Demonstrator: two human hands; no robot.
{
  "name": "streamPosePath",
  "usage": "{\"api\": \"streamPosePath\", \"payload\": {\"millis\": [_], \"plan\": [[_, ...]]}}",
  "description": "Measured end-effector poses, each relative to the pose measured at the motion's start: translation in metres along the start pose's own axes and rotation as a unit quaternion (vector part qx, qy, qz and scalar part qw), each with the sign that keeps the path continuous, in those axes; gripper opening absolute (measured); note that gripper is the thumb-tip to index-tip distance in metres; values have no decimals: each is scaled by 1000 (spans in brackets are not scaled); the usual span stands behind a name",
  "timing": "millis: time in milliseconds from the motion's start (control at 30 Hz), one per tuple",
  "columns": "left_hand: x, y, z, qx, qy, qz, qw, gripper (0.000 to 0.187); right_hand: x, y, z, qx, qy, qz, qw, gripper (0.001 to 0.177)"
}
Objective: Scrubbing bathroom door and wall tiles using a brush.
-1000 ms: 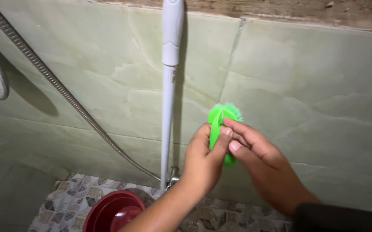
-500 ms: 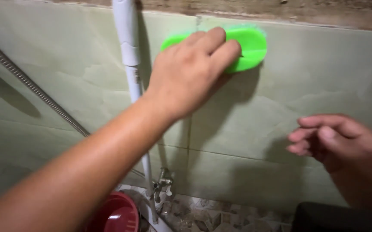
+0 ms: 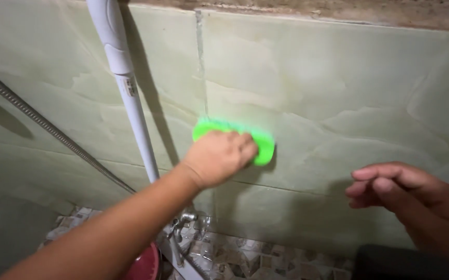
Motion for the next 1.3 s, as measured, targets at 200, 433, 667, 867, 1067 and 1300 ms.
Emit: {"api": "streamPosePath", "payload": {"millis": [200,433,667,867,1067,1300], "plan": [[56,62,-127,-155,257,-12,954,26,-30,12,-39,-11,-18,-15,1000,33],[47,63,-98,-76,166,0,983,26,-47,12,-46,-4,-28,-3,1000,32],[-8,17,1,38,34,24,998,20,-32,6,-40,-3,-47,47,998,31],[24,42,-41,25,42,-24,998,14,-61,5,-58,-9,-22,43,999,32],[63,81,-143,-125,224,-5,966,34,-74,0,-60,-6,-1,47,999,31],[35,67,-103,-142,182,-40,972,29,-66,-7,-51,37,-44,88,994,31]]}}
Point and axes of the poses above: each hand's wrist, its own y-axis towards the middle knuckle, its own z-axis out of the palm, x = y × z, the point moved 4 cm from there along y, towards the middle knuckle, and after that the axes turned 9 degrees about z, right-handed, at the moved point
